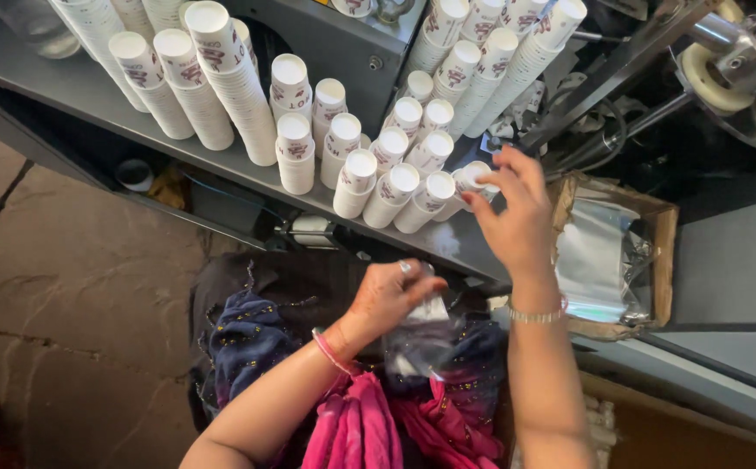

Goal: The person puts paper cups into plastic bags by hand and places the filled bags into a box.

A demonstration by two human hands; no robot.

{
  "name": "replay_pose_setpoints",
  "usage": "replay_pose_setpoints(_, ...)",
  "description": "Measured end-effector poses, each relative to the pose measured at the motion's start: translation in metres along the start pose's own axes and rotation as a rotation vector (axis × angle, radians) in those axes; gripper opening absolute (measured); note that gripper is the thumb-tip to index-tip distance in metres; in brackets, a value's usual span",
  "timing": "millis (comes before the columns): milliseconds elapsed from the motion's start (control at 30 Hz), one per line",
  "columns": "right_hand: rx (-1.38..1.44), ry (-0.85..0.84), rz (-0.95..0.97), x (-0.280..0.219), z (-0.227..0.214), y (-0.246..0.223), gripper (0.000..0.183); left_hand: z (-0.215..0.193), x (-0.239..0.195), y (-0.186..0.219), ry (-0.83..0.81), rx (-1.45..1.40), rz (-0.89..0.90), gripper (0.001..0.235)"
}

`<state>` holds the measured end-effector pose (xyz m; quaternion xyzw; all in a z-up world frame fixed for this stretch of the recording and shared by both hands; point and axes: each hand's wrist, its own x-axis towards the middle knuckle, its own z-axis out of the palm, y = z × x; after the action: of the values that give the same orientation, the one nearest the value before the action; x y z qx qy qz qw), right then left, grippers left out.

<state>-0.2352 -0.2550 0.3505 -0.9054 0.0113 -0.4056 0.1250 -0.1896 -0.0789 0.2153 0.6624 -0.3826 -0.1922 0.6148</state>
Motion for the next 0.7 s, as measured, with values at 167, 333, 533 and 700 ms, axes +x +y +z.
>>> replay_pose_setpoints(167,0.071,-0.238,0.266,-0.027,0.01,0.039,0.031,-0.006,-0.011,0.001,-0.028,0.049,-0.027,0.038)
replay_pose_setpoints(333,0.196,-0.225,0.297,-0.046,-0.008,0.003,0.03,0.003,-0.016,0.003,-0.065,0.019,-0.105,0.035)
replay_pose_setpoints(533,0.286,-0.225,0.104,-0.086,-0.037,-0.039,0.017,0.02,-0.014,0.004,0.118,-0.03,-0.024,0.038)
replay_pose_setpoints(700,0.802,-0.234,0.667,-0.162,-0.024,-0.041,0.021,0.019,-0.018,0.012,0.008,-0.415,-0.145,0.027)
